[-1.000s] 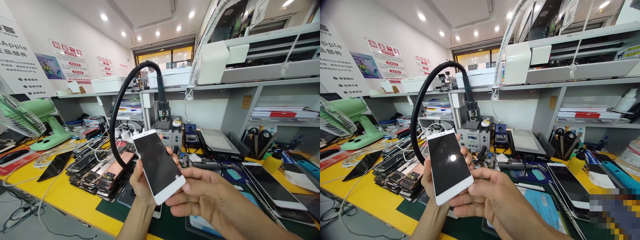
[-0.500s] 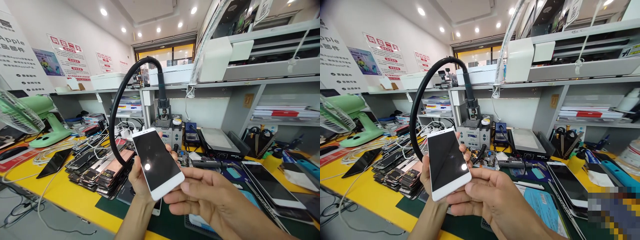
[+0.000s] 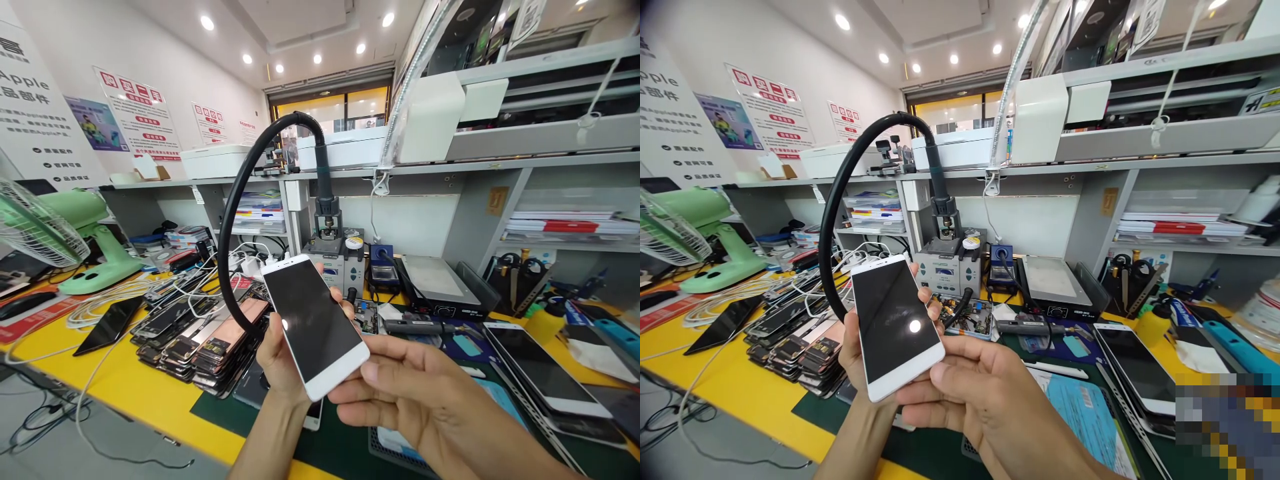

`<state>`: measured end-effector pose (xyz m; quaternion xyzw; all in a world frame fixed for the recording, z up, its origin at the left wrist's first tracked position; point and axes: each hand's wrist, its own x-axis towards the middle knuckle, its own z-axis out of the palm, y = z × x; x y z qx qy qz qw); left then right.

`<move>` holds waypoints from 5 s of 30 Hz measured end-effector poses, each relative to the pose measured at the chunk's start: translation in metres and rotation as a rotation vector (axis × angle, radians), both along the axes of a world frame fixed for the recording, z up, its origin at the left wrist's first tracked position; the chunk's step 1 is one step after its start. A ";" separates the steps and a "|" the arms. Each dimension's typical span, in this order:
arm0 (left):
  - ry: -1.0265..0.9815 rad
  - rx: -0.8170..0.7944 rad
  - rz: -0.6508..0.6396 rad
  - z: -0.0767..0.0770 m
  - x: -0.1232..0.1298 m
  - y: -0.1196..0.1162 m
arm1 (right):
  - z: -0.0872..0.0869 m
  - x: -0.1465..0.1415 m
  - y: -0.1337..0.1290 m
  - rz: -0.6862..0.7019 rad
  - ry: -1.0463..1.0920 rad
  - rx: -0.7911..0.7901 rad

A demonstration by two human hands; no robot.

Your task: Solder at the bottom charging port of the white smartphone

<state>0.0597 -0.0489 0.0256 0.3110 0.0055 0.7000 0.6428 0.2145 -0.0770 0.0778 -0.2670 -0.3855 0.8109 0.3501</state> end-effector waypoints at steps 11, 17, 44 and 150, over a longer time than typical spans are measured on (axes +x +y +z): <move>0.026 -0.038 -0.013 -0.005 -0.002 0.004 | -0.005 0.000 0.002 -0.021 -0.022 0.065; 0.010 -0.035 0.011 -0.006 0.000 0.009 | -0.007 0.000 0.005 -0.048 0.002 0.040; 0.038 -0.168 0.033 -0.017 0.004 0.021 | -0.016 0.001 0.024 -0.106 0.038 -0.056; 0.161 -0.139 0.469 -0.026 0.020 0.021 | -0.002 0.015 0.048 -0.144 -0.053 -0.037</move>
